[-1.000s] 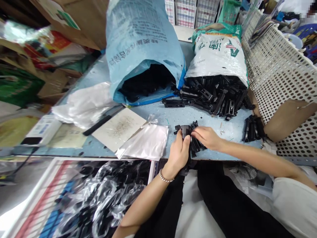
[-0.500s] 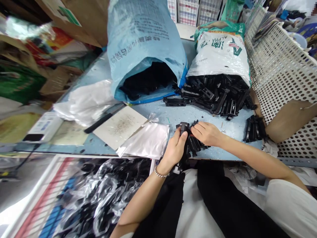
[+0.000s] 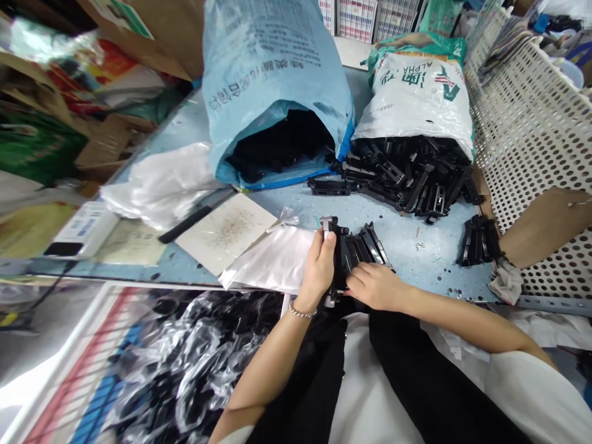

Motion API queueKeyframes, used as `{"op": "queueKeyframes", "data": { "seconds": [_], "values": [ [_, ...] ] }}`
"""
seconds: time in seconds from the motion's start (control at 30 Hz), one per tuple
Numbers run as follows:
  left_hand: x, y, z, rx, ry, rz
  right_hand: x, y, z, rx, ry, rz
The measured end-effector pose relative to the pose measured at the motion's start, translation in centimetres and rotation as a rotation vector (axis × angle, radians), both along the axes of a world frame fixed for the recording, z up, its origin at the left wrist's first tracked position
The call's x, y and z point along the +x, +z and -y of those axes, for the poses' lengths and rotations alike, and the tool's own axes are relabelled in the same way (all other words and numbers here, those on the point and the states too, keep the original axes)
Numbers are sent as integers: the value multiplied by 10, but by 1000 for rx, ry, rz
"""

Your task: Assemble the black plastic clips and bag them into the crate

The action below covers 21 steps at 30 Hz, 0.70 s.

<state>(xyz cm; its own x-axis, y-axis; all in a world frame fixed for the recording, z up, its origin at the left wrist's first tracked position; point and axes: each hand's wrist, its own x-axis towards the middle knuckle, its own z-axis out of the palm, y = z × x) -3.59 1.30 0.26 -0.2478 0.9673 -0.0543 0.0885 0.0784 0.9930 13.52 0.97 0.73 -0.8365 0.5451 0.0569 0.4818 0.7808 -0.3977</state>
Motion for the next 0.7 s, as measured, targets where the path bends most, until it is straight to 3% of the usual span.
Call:
{"op": "queueKeyframes", "data": {
  "seconds": [0.07, 0.23, 0.37, 0.43, 0.53, 0.63, 0.7],
  "values": [
    [2, -1, 2, 11, -2, 28, -6, -10, 11, 52, 18, 44],
    [-17, -24, 3, -15, 78, -58, -6, -18, 4, -212, -160, 52],
    [-35, -57, -9, -146, 132, -169, 14, -24, -22, -67, -446, 49],
    [-26, -72, -15, -195, 93, -173, 28, -31, -26, -15, -589, 143],
    [3, -89, -20, -127, 31, -161, 49, -34, -19, -68, -692, 308],
    [27, -101, -20, -12, 26, -272, 67, -19, -17, -115, -719, 459],
    [34, -107, -18, 62, 8, -390, 73, -6, -35, -59, -725, 463]
  ]
}}
